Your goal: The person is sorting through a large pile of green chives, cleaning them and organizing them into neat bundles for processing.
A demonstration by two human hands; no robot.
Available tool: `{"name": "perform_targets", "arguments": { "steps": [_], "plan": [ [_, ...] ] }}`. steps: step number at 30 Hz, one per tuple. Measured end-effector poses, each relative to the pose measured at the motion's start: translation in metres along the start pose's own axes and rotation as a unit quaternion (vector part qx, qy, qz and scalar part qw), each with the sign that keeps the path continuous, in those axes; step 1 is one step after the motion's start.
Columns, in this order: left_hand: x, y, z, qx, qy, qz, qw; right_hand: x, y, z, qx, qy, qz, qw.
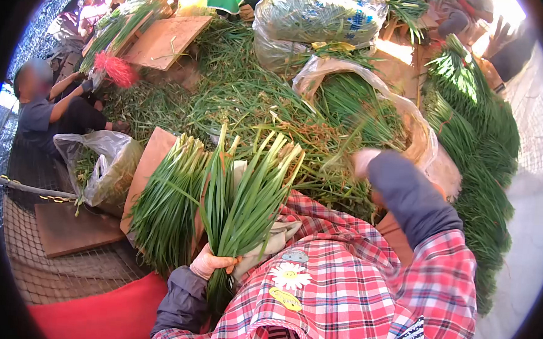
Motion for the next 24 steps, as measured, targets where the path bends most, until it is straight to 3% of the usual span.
{"name": "perform_targets", "arguments": {
  "steps": [1,3,4,5,6,9,12,13,14,15,16,17,19,21,23,24],
  "plan": [
    [-0.004,0.001,0.001,0.001,0.012,0.006,1.000,0.026,-0.009,0.000,0.034,-0.024,0.004,0.999],
    [-0.006,0.000,0.005,-0.003,0.030,0.015,0.999,0.055,-0.023,-0.037,-0.124,0.191,-0.004,0.974],
    [-0.006,0.000,0.006,-0.011,0.032,0.014,0.999,0.063,-0.017,-0.037,-0.112,0.455,-0.043,0.882],
    [-0.005,-0.001,0.007,-0.014,0.039,0.014,0.999,0.083,-0.035,-0.052,-0.084,0.655,-0.058,0.749],
    [-0.007,-0.001,0.009,-0.016,0.047,0.017,0.999,0.100,-0.049,-0.063,-0.077,0.710,-0.076,0.696],
    [-0.013,0.001,0.009,-0.012,0.062,0.029,0.998,0.144,-0.044,-0.053,0.041,0.621,-0.116,0.774],
    [-0.021,0.002,0.010,-0.022,0.055,0.035,0.998,0.151,-0.035,-0.038,0.024,0.689,-0.170,0.704],
    [-0.022,0.002,0.008,-0.027,0.048,0.038,0.998,0.142,-0.034,-0.038,-0.019,0.725,-0.154,0.671],
    [-0.022,0.000,0.006,-0.033,0.042,0.039,0.998,0.124,-0.039,-0.047,-0.081,0.780,-0.137,0.605],
    [-0.021,-0.001,0.003,-0.038,0.041,0.033,0.998,0.099,-0.031,-0.050,-0.147,0.851,-0.129,0.488],
    [-0.019,-0.001,-0.001,-0.042,0.040,0.028,0.998,0.071,-0.031,-0.058,-0.198,0.874,-0.130,0.424],
    [-0.018,-0.001,-0.003,-0.045,0.039,0.021,0.998,0.045,-0.025,-0.058,-0.219,0.843,-0.115,0.477],
    [-0.019,0.003,-0.001,-0.030,0.033,0.029,0.999,0.054,-0.029,-0.084,-0.295,0.596,-0.141,0.733],
    [-0.019,0.008,0.000,-0.018,0.041,0.027,0.999,0.096,-0.047,-0.117,-0.455,0.252,-0.264,0.812],
    [-0.019,0.012,-0.001,-0.017,0.063,0.017,0.998,0.133,-0.049,-0.129,-0.479,0.090,-0.269,0.831],
    [-0.018,0.014,-0.002,-0.019,0.059,0.016,0.998,0.144,-0.036,-0.130,-0.408,0.023,-0.226,0.884]
  ]
}}
Point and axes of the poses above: each hand's wrist, its own y-axis towards the middle knuckle, its own z-axis out of the palm, x = y × z, the point moved 5 cm from there along y, towards the middle knuckle
